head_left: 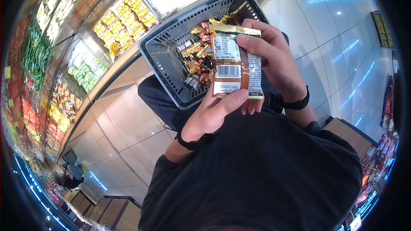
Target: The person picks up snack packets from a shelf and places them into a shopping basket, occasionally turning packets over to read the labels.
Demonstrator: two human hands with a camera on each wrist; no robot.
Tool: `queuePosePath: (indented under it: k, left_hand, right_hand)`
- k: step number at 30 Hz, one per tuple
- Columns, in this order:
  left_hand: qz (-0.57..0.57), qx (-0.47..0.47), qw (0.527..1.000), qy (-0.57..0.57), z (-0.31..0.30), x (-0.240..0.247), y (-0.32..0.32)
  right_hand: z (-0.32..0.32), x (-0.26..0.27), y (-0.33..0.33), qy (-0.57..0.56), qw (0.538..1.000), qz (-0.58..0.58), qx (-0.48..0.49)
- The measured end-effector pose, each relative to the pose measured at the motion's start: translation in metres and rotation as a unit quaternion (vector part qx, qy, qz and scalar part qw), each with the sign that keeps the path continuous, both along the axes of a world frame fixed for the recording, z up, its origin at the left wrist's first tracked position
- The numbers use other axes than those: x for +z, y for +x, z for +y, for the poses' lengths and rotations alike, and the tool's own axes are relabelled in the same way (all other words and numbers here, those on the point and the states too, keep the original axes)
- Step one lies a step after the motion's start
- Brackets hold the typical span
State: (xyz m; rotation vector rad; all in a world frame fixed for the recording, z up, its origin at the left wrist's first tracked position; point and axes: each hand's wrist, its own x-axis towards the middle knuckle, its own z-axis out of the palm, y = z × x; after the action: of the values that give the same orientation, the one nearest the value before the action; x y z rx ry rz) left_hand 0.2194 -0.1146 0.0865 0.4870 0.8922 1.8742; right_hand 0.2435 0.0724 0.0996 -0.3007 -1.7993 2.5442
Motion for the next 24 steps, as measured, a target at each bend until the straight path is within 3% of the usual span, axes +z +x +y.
queuePosePath:
  k: [8, 10, 12, 13, 15, 16, 17, 18, 20, 21, 22, 23, 24]
  left_hand:
    - [-0.022, -0.049, 0.998, 0.012, -0.003, -0.008, -0.007]
    - [0.021, -0.037, 0.997, 0.071, 0.003, -0.013, -0.009]
    - [-0.071, -0.037, 0.990, 0.116, 0.012, -0.018, -0.009]
    - [-0.156, -0.035, 0.966, 0.204, 0.012, -0.028, -0.010]
    - [-0.222, -0.001, 0.959, 0.174, 0.002, -0.049, -0.017]
    - [-0.237, -0.003, 0.961, 0.139, -0.003, -0.061, -0.026]
    - [-0.230, 0.057, 0.955, 0.176, -0.005, -0.068, -0.025]
    - [-0.156, 0.134, 0.978, 0.035, -0.003, -0.056, -0.027]
    - [-0.073, 0.210, 0.974, -0.047, -0.002, -0.056, -0.041]
    - [0.040, 0.254, 0.962, -0.090, -0.001, -0.052, -0.048]
    - [0.130, 0.280, 0.944, -0.120, 0.000, -0.056, -0.059]
    - [0.198, 0.287, 0.927, -0.141, 0.000, -0.057, -0.069]
    - [0.263, 0.293, 0.905, -0.162, -0.001, -0.057, -0.080]
  right_hand:
    - [-0.006, -0.005, -0.005, -0.044, 0.999, -0.014, -0.016]
    - [0.002, -0.012, -0.003, -0.079, 0.997, -0.011, 0.022]
    - [0.008, -0.012, -0.006, -0.094, 0.993, 0.027, 0.064]
    - [0.011, -0.021, -0.006, -0.072, 0.992, 0.066, 0.085]
    - [0.008, -0.023, -0.013, -0.046, 0.985, 0.136, 0.097]
    - [0.018, -0.029, -0.023, 0.003, 0.963, 0.203, 0.174]
    - [0.017, -0.029, -0.025, 0.025, 0.969, 0.194, 0.148]
    - [0.013, -0.025, -0.027, 0.047, 0.974, 0.184, 0.121]
    - [0.017, -0.011, -0.037, -0.036, 0.992, 0.038, 0.110]
    - [0.018, -0.016, -0.044, -0.202, 0.973, -0.003, 0.107]
    - [0.021, -0.016, -0.053, -0.199, 0.974, -0.002, 0.112]
    - [0.023, -0.012, -0.065, -0.010, 0.986, -0.024, 0.167]
    - [0.023, -0.010, -0.077, 0.179, 0.959, -0.045, 0.215]
